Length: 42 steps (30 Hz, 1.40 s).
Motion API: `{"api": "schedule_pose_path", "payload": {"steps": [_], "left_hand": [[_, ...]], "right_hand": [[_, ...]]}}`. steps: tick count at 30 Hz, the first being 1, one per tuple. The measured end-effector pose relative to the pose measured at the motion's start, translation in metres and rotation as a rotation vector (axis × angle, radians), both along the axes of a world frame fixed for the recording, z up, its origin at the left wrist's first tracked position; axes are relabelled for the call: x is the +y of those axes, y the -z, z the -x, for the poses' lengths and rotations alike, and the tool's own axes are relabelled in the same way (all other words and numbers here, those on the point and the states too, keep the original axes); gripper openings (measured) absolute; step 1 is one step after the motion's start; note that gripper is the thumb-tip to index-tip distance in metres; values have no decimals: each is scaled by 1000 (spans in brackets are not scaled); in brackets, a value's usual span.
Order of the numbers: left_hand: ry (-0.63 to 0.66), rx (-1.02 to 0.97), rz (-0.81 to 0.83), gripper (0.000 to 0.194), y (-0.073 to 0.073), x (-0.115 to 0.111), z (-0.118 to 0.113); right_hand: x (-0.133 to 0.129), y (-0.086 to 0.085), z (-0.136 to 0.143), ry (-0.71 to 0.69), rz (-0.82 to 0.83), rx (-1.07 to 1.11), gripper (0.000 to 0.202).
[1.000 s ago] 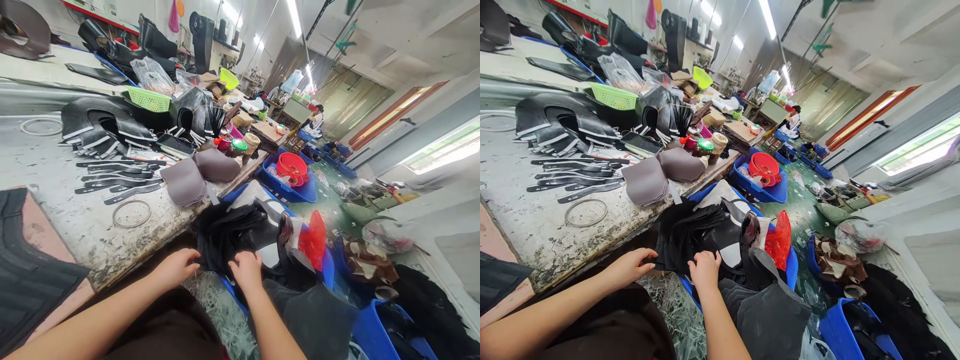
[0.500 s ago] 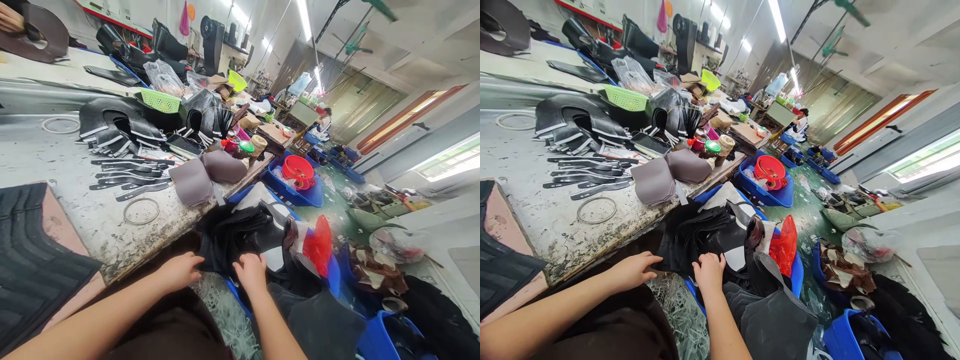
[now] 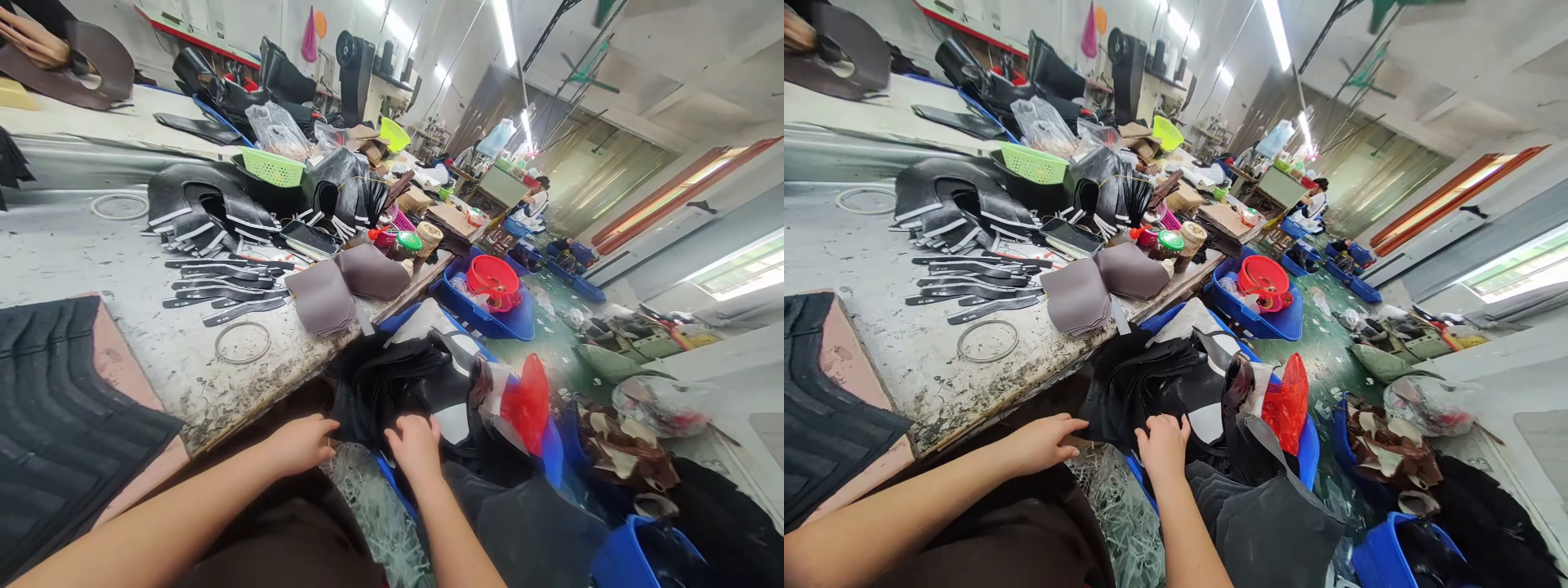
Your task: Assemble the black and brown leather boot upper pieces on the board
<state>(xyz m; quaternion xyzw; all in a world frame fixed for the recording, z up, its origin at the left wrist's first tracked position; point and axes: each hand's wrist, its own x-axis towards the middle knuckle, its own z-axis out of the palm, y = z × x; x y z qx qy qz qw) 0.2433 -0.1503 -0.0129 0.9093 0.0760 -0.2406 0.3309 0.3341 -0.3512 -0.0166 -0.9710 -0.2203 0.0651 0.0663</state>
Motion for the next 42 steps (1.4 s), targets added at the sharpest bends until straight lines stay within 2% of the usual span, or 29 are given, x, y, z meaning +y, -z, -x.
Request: {"api": "schedule_pose_path", "payload": {"steps": [9,18,27,33,39,42], "left_hand": [[56,-27,-11,30,-14,-1,11],[59,-61,-57,38,-29,-2,35],[-9,-77,-104,52,-43,9,84],[-12,-63,-104,52,-48,15,112],[2,-77,-119,50,-55,15,114],[-5,-78,-118,48,-53,15,121]], "right_hand": [[-1,-7,14,-26,22,32,14],[-6,-16,33,-45,49,20,15],[-17,-21,56,-92,62,45,15],[-20,-20,76,-131,34,48,14],[-11,-36,64,-104,-16,-43,18],[-2,-35,58,-139,-31,-60,20]]}}
